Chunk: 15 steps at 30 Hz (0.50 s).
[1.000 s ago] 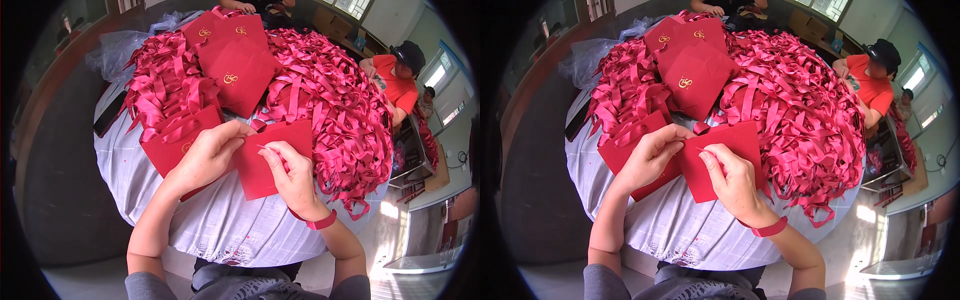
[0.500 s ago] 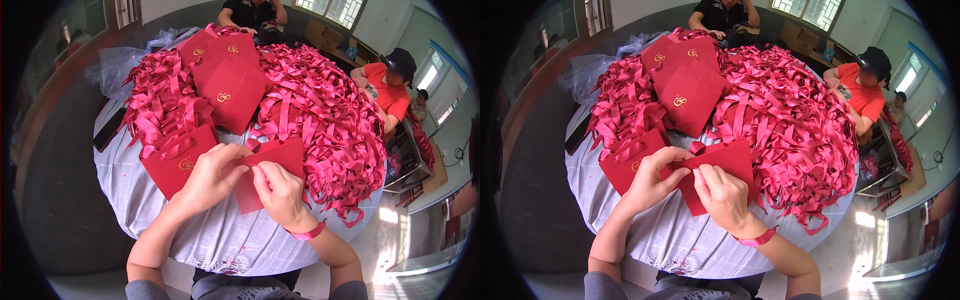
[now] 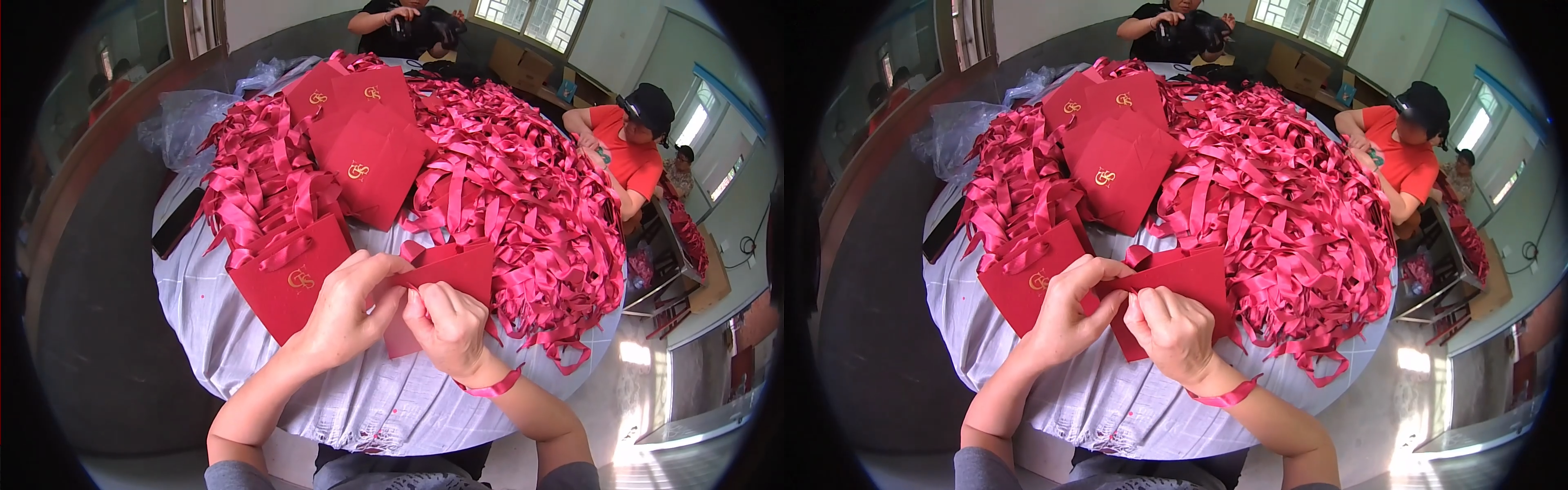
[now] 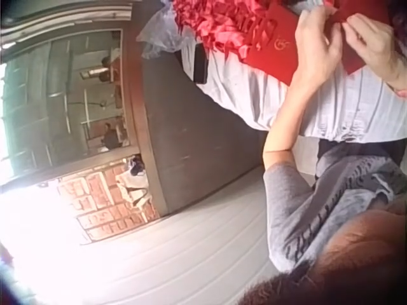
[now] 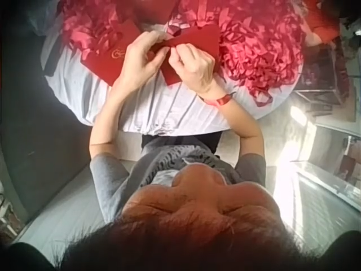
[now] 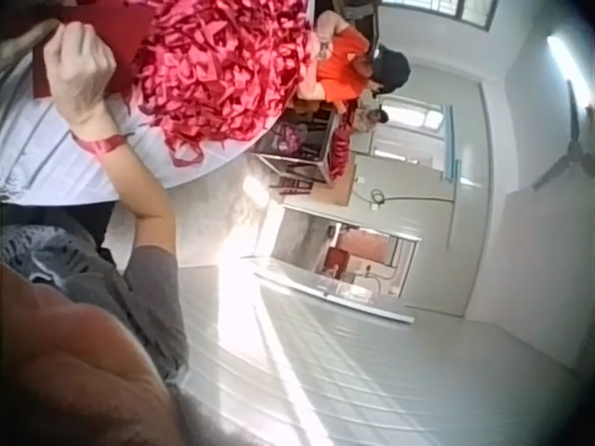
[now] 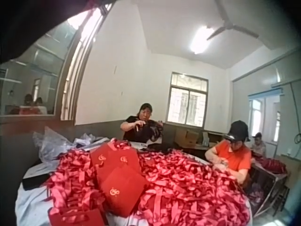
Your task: The person assembles gift bags by taking ribbon strips from a pile and attaching them into the red paper bags by hand.
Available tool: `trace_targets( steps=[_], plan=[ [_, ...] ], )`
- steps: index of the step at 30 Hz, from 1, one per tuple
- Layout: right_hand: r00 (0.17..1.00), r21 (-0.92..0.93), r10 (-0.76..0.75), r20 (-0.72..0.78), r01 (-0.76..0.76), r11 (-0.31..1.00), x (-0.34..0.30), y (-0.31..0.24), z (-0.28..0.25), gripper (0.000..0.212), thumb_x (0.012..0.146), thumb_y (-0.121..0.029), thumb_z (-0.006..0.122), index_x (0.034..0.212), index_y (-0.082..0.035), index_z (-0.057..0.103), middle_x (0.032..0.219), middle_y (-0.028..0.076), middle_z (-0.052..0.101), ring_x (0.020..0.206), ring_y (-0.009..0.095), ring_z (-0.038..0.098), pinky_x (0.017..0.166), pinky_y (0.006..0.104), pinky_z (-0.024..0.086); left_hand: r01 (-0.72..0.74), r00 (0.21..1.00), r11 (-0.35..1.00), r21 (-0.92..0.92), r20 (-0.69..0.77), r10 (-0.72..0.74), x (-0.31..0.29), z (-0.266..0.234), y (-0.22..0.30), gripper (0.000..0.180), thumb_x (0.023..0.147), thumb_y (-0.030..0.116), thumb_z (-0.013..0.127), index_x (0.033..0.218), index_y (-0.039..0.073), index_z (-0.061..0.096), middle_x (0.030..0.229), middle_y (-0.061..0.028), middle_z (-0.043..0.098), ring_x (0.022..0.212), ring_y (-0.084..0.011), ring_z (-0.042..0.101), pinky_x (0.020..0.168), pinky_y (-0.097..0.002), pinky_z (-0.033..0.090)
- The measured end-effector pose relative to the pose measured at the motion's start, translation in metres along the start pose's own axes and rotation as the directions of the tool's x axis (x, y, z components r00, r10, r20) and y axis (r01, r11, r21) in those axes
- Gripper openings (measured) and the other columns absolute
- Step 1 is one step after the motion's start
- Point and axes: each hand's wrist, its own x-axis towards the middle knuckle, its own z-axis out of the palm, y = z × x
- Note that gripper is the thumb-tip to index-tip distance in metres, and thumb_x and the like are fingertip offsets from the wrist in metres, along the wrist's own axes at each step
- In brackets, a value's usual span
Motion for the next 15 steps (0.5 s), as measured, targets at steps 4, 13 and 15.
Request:
trace_targets(
  steps=[4, 13, 15],
  plan=[
    [0.999, 0.004, -0.023, -0.023, 0.024, 1.0, -0.0036, 0.0021, -0.0004, 0.007, 0.078, 0.0, 0.063, 0.078, -0.001, 0.056, 0.063, 0.011, 0.053, 0.052, 0.028, 0.057, 0.048, 0.0371, 0.045, -0.011, 0.999, 0.997, -0.083, -0.041, 0.007, -0.002, 0.0058, -0.0005, 0.022, 0.076, -0.001, 0.061, 0.098, 0.001, 0.061, 0.079, -0.0114, 0.06, 0.069, -0.0241, 0.054, 0.059, -0.0329, 0.046],
    [0.999, 0.062, -0.007, 0.037, 0.004, 0.998, -0.0006, 0.0018, -0.0072, 0.006, 0.078, 0.001, 0.063, 0.079, 0.0, 0.057, 0.065, 0.012, 0.055, 0.054, 0.029, 0.058, 0.049, 0.0364, 0.046, 0.029, 0.999, 0.997, -0.077, -0.034, -0.031, -0.0037, 0.0055, 0.0007, 0.023, 0.076, -0.001, 0.061, 0.099, 0.001, 0.061, 0.08, -0.0114, 0.061, 0.069, -0.0239, 0.054, 0.059, -0.0326, 0.045],
    [0.997, 0.054, -0.011, 0.072, 0.007, 0.999, -0.0012, 0.0027, -0.0085, 0.007, 0.078, 0.001, 0.063, 0.079, 0.0, 0.056, 0.065, 0.012, 0.055, 0.054, 0.029, 0.058, 0.05, 0.0367, 0.046, 0.054, 0.999, 0.997, -0.054, -0.002, -0.054, -0.0031, 0.0036, 0.0041, 0.023, 0.076, -0.003, 0.061, 0.099, -0.001, 0.061, 0.084, -0.0118, 0.061, 0.072, -0.0226, 0.057, 0.063, -0.0311, 0.047]
  ],
)
